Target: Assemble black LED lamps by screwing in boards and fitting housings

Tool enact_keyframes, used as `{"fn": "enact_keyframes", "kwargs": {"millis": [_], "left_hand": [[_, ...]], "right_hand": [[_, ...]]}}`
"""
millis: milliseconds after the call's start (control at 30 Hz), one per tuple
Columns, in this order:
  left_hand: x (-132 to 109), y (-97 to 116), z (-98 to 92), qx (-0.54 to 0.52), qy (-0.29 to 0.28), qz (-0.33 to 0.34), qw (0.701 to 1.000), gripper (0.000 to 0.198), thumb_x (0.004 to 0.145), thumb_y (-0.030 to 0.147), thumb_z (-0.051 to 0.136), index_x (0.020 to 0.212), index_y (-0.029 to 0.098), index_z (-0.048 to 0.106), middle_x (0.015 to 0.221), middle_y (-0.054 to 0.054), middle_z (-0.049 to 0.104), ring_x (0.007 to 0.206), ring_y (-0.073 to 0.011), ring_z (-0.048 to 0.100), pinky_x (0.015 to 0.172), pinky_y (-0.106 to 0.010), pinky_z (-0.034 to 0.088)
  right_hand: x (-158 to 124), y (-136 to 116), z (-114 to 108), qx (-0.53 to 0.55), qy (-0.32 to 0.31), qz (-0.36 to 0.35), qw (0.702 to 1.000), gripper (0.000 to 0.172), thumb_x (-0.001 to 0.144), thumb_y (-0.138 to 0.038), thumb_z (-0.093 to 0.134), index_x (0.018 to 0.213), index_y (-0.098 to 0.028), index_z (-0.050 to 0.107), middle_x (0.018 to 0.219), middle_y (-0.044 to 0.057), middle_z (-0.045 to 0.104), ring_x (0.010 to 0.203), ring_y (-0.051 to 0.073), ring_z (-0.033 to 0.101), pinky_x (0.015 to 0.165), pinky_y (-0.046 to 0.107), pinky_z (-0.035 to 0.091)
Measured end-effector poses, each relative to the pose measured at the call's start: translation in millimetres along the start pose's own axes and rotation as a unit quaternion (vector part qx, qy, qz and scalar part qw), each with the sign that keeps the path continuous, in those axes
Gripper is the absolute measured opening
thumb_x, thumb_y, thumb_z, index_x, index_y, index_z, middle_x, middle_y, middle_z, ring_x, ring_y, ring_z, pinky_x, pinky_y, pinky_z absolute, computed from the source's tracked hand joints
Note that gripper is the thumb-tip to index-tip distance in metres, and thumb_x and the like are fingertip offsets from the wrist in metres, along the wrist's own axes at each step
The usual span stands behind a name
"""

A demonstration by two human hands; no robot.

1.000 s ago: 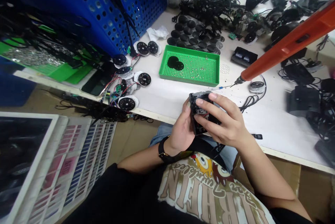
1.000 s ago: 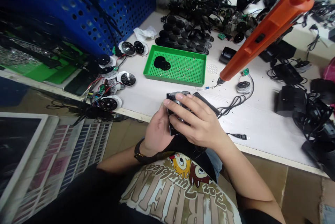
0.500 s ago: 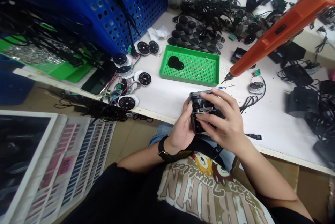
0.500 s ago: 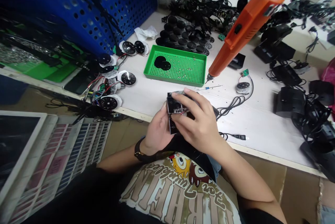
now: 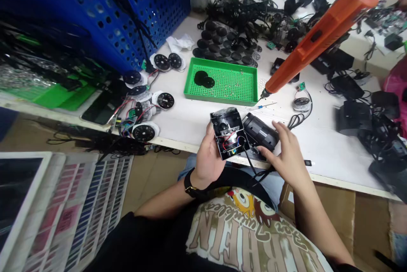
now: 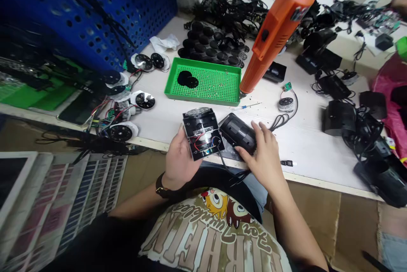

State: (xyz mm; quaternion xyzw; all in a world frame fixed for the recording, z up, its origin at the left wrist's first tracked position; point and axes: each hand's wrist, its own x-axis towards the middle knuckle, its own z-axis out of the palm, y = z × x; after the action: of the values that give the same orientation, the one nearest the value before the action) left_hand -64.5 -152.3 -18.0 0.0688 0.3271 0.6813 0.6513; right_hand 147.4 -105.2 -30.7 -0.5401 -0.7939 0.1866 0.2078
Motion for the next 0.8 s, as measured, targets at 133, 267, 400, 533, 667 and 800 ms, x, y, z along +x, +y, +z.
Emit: {"fn": "enact_keyframes", "kwargs": {"millis": [133,267,400,533,667,800], "left_hand": [[1,-3,1.7,-0.012,0.008,0.010,1.000,0.042,0.108,0.047,0.045,0.135,0.023,0.066,0.135,-0.007,0.070,0.141,-0.0283,0.055,0.120,-0.046,0.044],[-1,-11,0.8,-0.028,0.000,0.030,0.999,0.044,0.109,0.047,0.039,0.135,0.024,0.066,0.135,-0.007,0.070,0.143,-0.0284,0.054,0.121,-0.048,0.043],[-3,-24,1.0,-0.041,-0.020,0.078,0.996,0.045,0.106,0.052,0.047,0.142,0.031,0.061,0.145,-0.004,0.064,0.148,-0.0285,0.048,0.123,-0.049,0.040],[-3,-43,3.6,-0.064,-0.039,0.123,0.990,0.056,0.101,0.058,0.057,0.152,0.037,0.049,0.159,-0.001,0.052,0.153,-0.0268,0.042,0.127,-0.046,0.036],[-9,-54,5.4,-0.056,-0.051,0.129,0.989,0.071,0.097,0.062,0.065,0.159,0.039,0.039,0.163,-0.001,0.047,0.155,-0.0257,0.039,0.128,-0.043,0.035],[-15,-58,4.4,-0.047,-0.065,0.144,0.986,0.079,0.096,0.061,0.067,0.163,0.042,0.029,0.170,-0.001,0.037,0.158,-0.0285,0.034,0.129,-0.046,0.035]], "right_hand": [[1,11,11,0.071,-0.036,0.041,0.996,0.074,0.089,-0.058,0.072,0.150,-0.020,0.052,0.147,0.018,0.061,0.135,0.038,0.059,0.115,0.060,0.046],[-4,2,6,0.097,0.051,0.061,0.992,0.068,0.087,-0.055,0.076,0.144,-0.022,0.058,0.142,0.015,0.064,0.133,0.035,0.059,0.115,0.058,0.045],[-19,-21,-3,0.182,0.173,0.060,0.966,0.071,0.082,-0.048,0.084,0.143,-0.025,0.056,0.137,0.012,0.062,0.128,0.032,0.059,0.112,0.052,0.046],[-28,-51,3,0.251,0.227,-0.010,0.941,0.074,0.079,-0.041,0.087,0.143,-0.028,0.053,0.130,0.009,0.057,0.121,0.027,0.058,0.105,0.043,0.048],[-24,-63,21,0.244,0.219,-0.049,0.943,0.073,0.079,-0.038,0.087,0.143,-0.028,0.053,0.124,0.007,0.055,0.116,0.025,0.057,0.100,0.039,0.048],[-23,-59,30,0.239,0.211,-0.049,0.947,0.071,0.080,-0.039,0.086,0.141,-0.027,0.052,0.123,0.007,0.055,0.113,0.025,0.057,0.098,0.040,0.048]]}}
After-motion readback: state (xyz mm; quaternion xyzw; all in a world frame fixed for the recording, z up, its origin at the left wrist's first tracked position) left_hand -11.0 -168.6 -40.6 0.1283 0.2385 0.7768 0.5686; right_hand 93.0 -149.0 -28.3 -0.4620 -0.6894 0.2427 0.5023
